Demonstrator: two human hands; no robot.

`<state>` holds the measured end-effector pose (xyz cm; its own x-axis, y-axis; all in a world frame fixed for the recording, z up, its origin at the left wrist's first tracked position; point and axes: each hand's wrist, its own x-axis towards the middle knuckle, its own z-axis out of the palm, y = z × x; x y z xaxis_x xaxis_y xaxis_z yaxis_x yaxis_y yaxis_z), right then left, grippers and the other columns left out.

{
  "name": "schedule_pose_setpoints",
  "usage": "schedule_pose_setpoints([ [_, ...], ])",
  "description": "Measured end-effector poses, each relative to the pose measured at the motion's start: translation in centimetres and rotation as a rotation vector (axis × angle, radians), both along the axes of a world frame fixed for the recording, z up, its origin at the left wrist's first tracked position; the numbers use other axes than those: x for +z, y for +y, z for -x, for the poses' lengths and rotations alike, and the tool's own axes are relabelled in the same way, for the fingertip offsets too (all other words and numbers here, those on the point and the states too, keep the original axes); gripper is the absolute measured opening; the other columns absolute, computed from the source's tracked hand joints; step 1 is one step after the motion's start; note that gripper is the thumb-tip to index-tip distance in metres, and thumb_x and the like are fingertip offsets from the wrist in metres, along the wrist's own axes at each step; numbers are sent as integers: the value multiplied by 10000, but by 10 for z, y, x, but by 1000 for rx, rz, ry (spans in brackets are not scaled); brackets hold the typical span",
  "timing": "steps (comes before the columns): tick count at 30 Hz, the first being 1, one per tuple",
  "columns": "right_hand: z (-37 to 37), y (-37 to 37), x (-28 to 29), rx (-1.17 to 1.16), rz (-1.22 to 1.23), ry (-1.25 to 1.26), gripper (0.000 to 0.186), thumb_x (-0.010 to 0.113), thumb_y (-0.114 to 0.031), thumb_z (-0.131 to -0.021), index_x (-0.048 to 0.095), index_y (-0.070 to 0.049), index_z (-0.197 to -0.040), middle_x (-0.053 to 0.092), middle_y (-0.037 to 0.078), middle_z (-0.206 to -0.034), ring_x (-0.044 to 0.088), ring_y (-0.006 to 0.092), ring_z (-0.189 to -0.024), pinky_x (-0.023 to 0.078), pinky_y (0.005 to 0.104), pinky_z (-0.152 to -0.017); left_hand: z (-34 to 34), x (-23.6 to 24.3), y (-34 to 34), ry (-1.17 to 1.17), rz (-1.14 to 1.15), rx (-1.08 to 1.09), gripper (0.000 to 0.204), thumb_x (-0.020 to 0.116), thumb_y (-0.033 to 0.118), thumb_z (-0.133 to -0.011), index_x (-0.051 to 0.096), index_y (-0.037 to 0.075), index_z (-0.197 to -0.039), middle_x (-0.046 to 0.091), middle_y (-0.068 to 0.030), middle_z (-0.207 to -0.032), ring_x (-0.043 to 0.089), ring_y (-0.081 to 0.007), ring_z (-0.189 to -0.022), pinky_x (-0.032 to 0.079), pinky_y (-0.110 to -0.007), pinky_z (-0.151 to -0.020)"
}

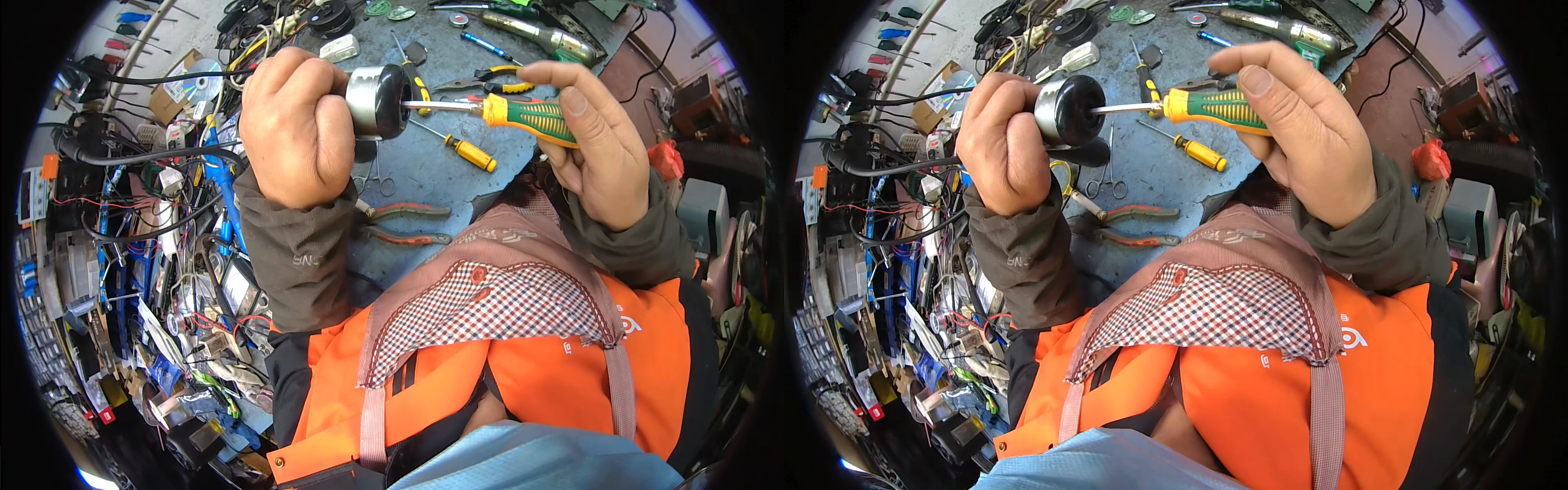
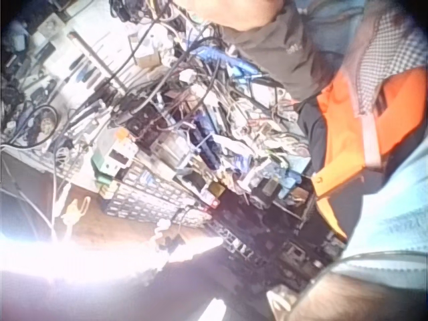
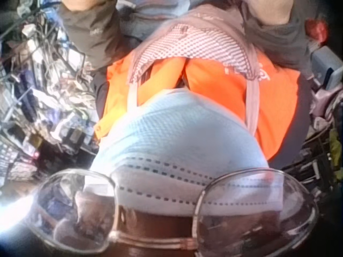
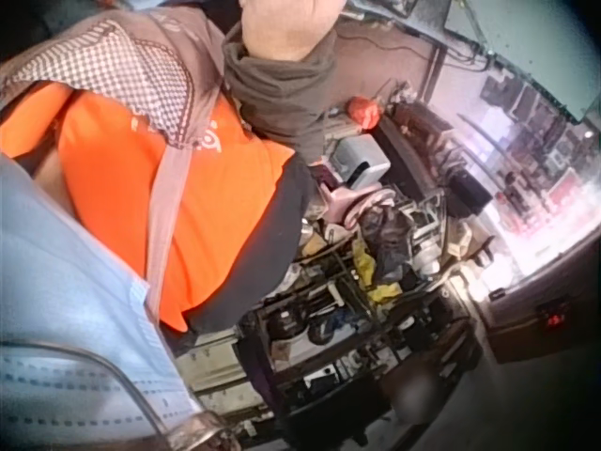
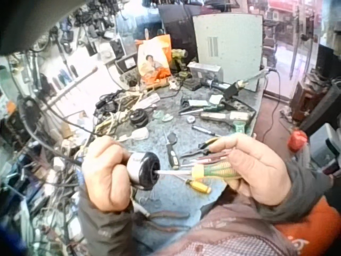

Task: The person disassembles a cylindrical electronic device, removes a black cap, and uses a screwdriver to adjust internal components. They then reassemble the device and place it on the workbench.

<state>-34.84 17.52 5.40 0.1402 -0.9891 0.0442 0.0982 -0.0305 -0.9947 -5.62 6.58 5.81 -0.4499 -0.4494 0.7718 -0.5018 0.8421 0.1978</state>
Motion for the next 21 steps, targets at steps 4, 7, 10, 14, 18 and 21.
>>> schedule_pose_setpoints([
  [4, -6, -1, -17, -92, 830, 509, 387, 700, 23, -926, 594, -9, -1297, 631, 77, -1107, 643, 167, -1031, 545, 336, -867, -2, -2, -6, 13, -25, -32, 141, 544, 90, -811, 656, 6, -796, 600, -141, -800, 574, -342, -740, 462, -433, -725],
  [7, -6, -1, -19, -119, 1043, 825, 366, 710, -24, -938, 584, 6, -1280, 641, 98, -1065, 619, 161, -857, 515, 285, -759, -1, -5, -6, 35, 22, -28, 143, 545, 88, -813, 661, 6, -799, 605, -143, -800, 575, -345, -736, 465, -434, -725],
  [10, -5, 3, -1, 97, 160, 92, 356, 675, -149, -1004, 574, 18, -1301, 614, 61, -947, 536, 81, -660, 429, 205, -580, -3, -6, -5, 37, 43, -22, 145, 554, 95, -813, 668, 7, -802, 609, -145, -800, 577, -352, -740, 469, -436, -729],
  [14, -3, 9, -2, 125, -201, -183, 353, 603, -213, -1063, 569, 17, -1328, 578, 14, -878, 425, 18, -576, 334, 172, -488, -2, -5, -1, 3, 23, -26, 146, 556, 102, -816, 668, 10, -799, 610, -146, -804, 580, -356, -753, 469, -438, -734],
  [18, -3, 2, -9, -77, 896, 625, 470, 768, 44, -868, 580, 12, -1298, 648, 138, -1055, 620, 229, -781, 522, 320, -676, -2, -2, -3, -15, 15, -44, 150, 553, 107, -824, 665, 10, -807, 614, -144, -823, 581, -357, -762, 469, -443, -740],
  [21, 0, 0, -7, -137, 1252, 969, 502, 821, 53, -755, 650, 24, -1225, 683, 178, -1032, 689, 309, -847, 578, 363, -760, -1, -3, -3, 0, 12, -44, 150, 552, 104, -826, 663, 4, -814, 614, -150, -827, 579, -359, -757, 470, -443, -731],
])
